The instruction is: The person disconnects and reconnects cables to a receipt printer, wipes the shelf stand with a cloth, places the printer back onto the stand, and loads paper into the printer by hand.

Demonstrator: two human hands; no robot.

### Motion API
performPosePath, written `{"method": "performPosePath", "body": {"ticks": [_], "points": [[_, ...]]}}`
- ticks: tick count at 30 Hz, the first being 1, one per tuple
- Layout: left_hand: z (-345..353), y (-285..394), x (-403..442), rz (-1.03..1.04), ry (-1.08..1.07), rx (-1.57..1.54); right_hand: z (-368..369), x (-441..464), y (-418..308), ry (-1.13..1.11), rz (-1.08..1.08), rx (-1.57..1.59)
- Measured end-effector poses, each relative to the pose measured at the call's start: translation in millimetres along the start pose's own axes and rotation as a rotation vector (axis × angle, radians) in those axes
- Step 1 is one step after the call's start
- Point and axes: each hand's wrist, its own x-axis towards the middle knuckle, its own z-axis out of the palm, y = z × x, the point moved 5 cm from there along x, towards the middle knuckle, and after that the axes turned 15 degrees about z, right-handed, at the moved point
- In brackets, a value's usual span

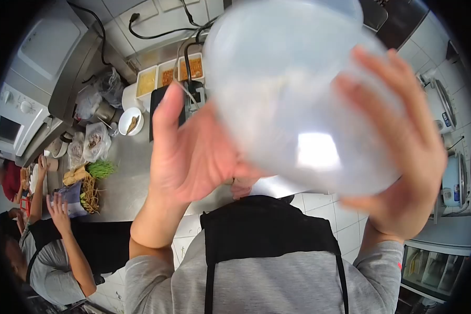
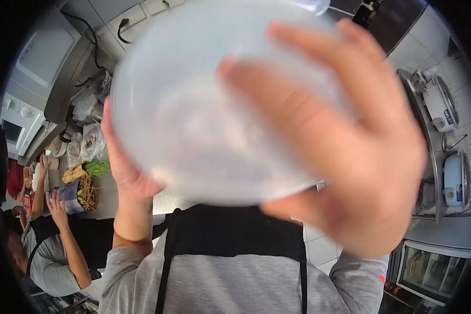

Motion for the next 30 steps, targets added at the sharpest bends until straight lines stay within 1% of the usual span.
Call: {"method": "performPosePath", "body": {"ticks": [1,4,5,6,7,9,11,12,14,15,17,19,20,23,25,26,29,30], "points": [[-10.3,3.0,-16.5,0.038,0.066,0.009,8.5,-4.4,-8.0,-0.099,-0.004,-0.037],[-48.2,12.2,-67.9,0.154,0.278,0.170,63.2,-35.3,-20.4,-0.476,0.026,0.294],[-66.7,18.1,-89.5,0.142,0.383,0.330,85.3,-46.9,-27.2,-0.500,0.045,0.415],[-83.7,24.7,-112.5,0.131,0.493,0.490,104.2,-54.3,-35.5,-0.491,-0.056,0.401],[-98.5,30.3,-136.4,0.120,0.606,0.649,128.4,-65.3,-42.7,-0.543,-0.095,0.474],[-120.5,29.9,-182.1,0.222,0.780,0.559,169.3,-86.3,-53.7,-0.647,-0.141,0.669],[-129.6,21.6,-215.8,0.315,0.859,0.513,194.7,-109.2,-46.3,-0.752,-0.122,0.893],[-136.0,15.5,-230.3,0.351,0.893,0.486,202.4,-122.5,-31.8,-0.720,-0.073,0.855],[-149.4,4.0,-253.4,0.441,0.930,0.484,219.7,-151.4,-4.6,-0.649,0.013,0.796],[-152.5,-2.1,-260.4,0.489,0.951,0.500,238.0,-171.6,11.6,-0.634,-0.016,0.673],[-170.7,-17.6,-271.2,0.588,1.030,0.528,253.8,-197.2,31.0,-0.747,-0.022,0.391],[-193.8,-26.6,-277.4,0.676,1.065,0.507,276.8,-218.0,37.2,-0.792,-0.097,0.379],[-197.0,-31.9,-269.9,0.706,1.050,0.453,276.3,-216.1,35.1,-0.690,-0.118,0.360],[-203.4,-44.5,-259.3,0.780,0.979,0.500,303.6,-224.7,39.2,-0.671,-0.039,0.548],[-201.3,-50.3,-259.9,0.742,0.985,0.511,274.1,-198.7,41.7,-0.629,0.149,0.974],[-194.0,-49.1,-258.2,0.744,0.963,0.550,261.9,-191.6,45.3,-0.624,0.227,1.033],[-175.0,-52.1,-252.6,0.760,0.918,0.617,256.8,-195.4,63.0,-0.721,0.516,1.173],[-168.9,-53.4,-254.8,0.778,0.920,0.620,249.6,-194.1,66.8,-0.665,0.557,1.217]]}}
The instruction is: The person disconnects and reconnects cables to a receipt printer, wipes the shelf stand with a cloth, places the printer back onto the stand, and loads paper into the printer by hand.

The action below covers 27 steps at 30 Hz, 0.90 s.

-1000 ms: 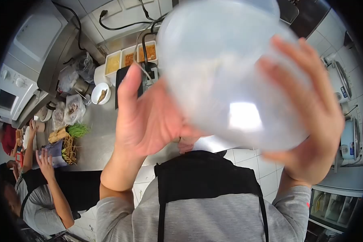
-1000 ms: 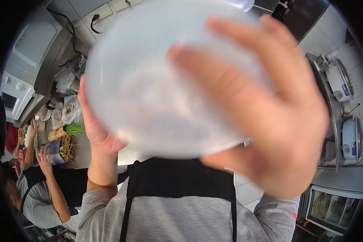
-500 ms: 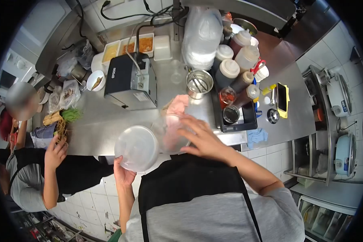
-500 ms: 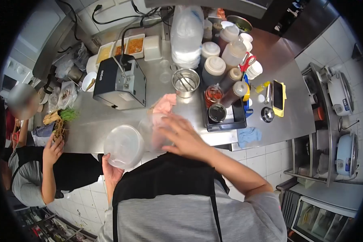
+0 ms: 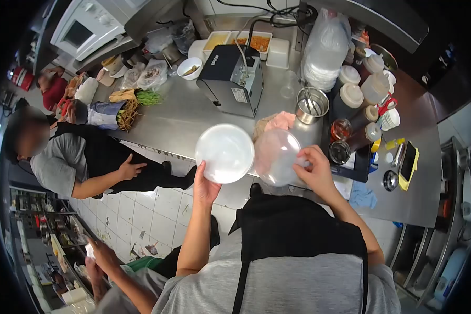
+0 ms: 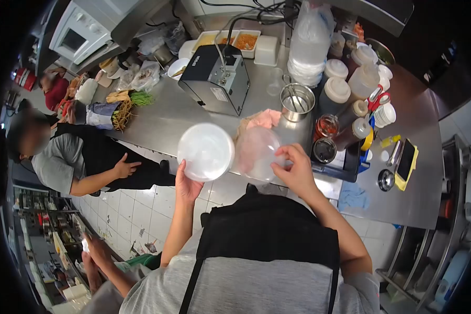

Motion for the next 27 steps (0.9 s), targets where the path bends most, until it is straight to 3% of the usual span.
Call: {"method": "performPosePath", "body": {"ticks": [4,7,10,13,17,20,23,25,26,27], "points": [[-11.8,2.8,-14.8,0.083,0.035,0.199,-40.0,-28.5,-53.8,0.222,-0.336,-0.132],[11.9,-5.6,-29.3,0.042,0.014,0.172,-75.1,-29.5,-61.9,0.115,-0.105,0.509],[44.7,-24.4,-36.1,-0.029,0.076,0.179,-109.1,-29.0,-41.6,0.091,0.031,0.688],[54.9,-36.1,-35.5,-0.012,-0.058,0.254,-124.0,-41.3,-43.2,0.267,-0.023,0.601],[93.5,-44.2,-36.3,-0.152,-0.238,-0.137,-121.5,-43.1,-29.6,0.392,-0.154,0.313],[103.0,-65.4,-28.4,-0.170,-0.222,-0.055,-73.3,-52.6,-23.8,0.056,0.026,0.461],[120.5,-75.7,-33.6,-0.208,-0.259,-0.071,-48.7,-61.3,-15.6,-0.113,0.094,0.488],[90.2,-87.4,-27.9,-0.138,-0.178,-0.014,-67.8,-73.9,-1.4,-0.218,0.164,0.371],[87.1,-83.9,-32.7,-0.131,-0.148,0.029,-86.8,-83.7,-8.1,-0.134,0.042,0.096],[82.3,-78.2,-35.6,-0.120,-0.108,0.074,-108.5,-89.8,-6.8,-0.028,-0.077,0.018]]}}
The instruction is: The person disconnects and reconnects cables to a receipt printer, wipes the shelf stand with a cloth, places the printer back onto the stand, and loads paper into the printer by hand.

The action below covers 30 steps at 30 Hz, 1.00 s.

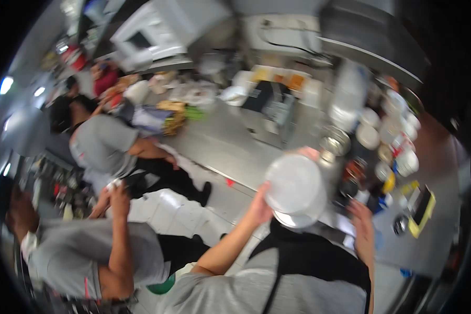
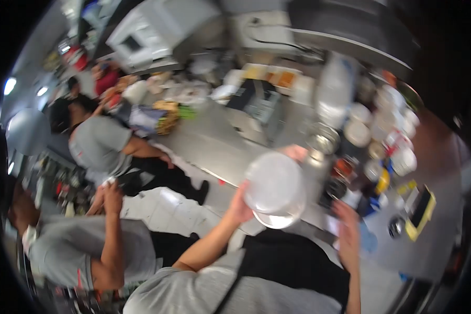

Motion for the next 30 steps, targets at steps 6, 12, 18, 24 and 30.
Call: {"method": "performPosePath", "body": {"ticks": [6,12,18,24,30], "points": [[-39.2,55.1,-1.1,0.123,0.089,-0.017,-78.4,-55.9,137.8,0.575,0.201,-0.945],[-52.2,84.5,21.2,0.521,0.178,0.387,-102.6,-49.2,230.8,0.361,0.333,-0.909],[-77.4,96.6,45.8,0.507,0.074,0.648,-105.8,-70.2,174.0,0.177,0.499,0.107],[-105.1,105.6,72.2,0.478,0.106,0.638,32.0,26.0,17.3,-0.138,0.313,0.709],[-117.3,108.9,102.2,0.414,-0.057,0.635,202.2,169.2,-44.2,-0.106,-0.081,-0.145]]}}
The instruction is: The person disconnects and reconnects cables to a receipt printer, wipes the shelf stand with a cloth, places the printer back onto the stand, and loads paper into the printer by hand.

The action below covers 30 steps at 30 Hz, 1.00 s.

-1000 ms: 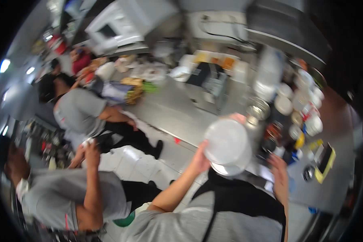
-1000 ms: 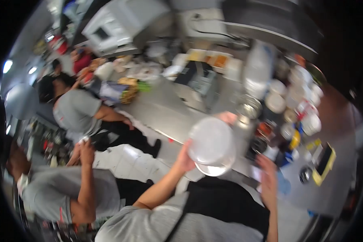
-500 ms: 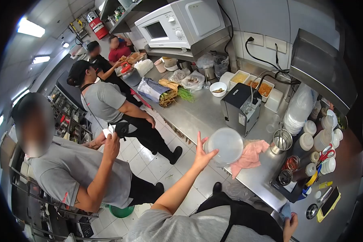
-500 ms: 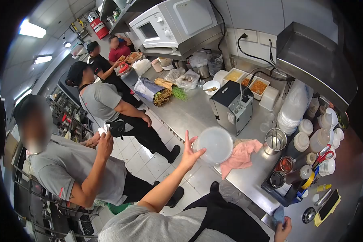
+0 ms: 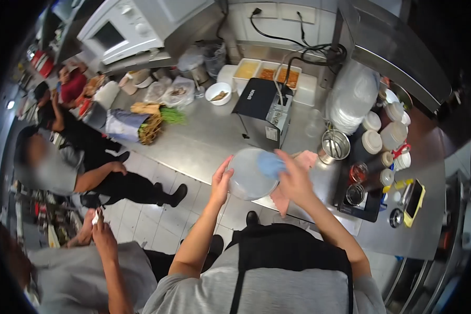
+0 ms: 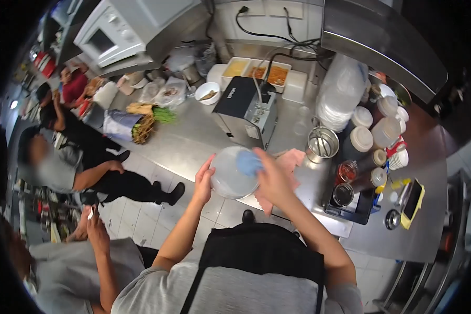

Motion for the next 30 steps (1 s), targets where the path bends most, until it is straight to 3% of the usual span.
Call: {"method": "performPosePath", "body": {"ticks": [2,5,8,11,14,17,21,24,27,30], "points": [[0.2,2.0,12.3,0.065,-0.050,0.109,66.6,32.3,26.2,0.132,-0.237,-0.242],[-11.2,-4.5,25.3,0.140,-0.116,0.239,106.8,35.1,-5.5,0.199,-0.312,-0.324],[-33.4,-20.1,37.5,0.093,-0.197,0.147,105.4,38.2,-17.5,-0.013,-0.350,-0.149],[-37.5,-15.9,54.1,0.062,-0.298,0.110,95.6,25.8,3.4,-0.446,-0.281,-0.211],[-38.1,-9.5,76.1,0.095,-0.450,0.128,48.1,9.7,5.5,-0.431,-0.082,-0.353],[-60.4,-9.0,108.4,0.116,-0.561,0.218,-6.0,-5.6,-7.3,-0.163,0.120,-0.683],[-76.1,16.5,140.0,0.278,-0.551,0.607,-50.6,16.3,-41.9,0.147,-0.121,-0.493],[-40.2,69.3,162.3,0.402,-0.470,0.593,-64.0,55.2,-49.4,0.327,0.024,-0.145],[30.5,117.8,171.1,0.623,-0.621,0.591,-49.6,106.1,-23.1,0.240,0.086,0.085],[86.4,135.6,171.7,0.705,-0.733,0.763,-45.9,124.5,-35.4,0.236,0.127,0.075]]}}
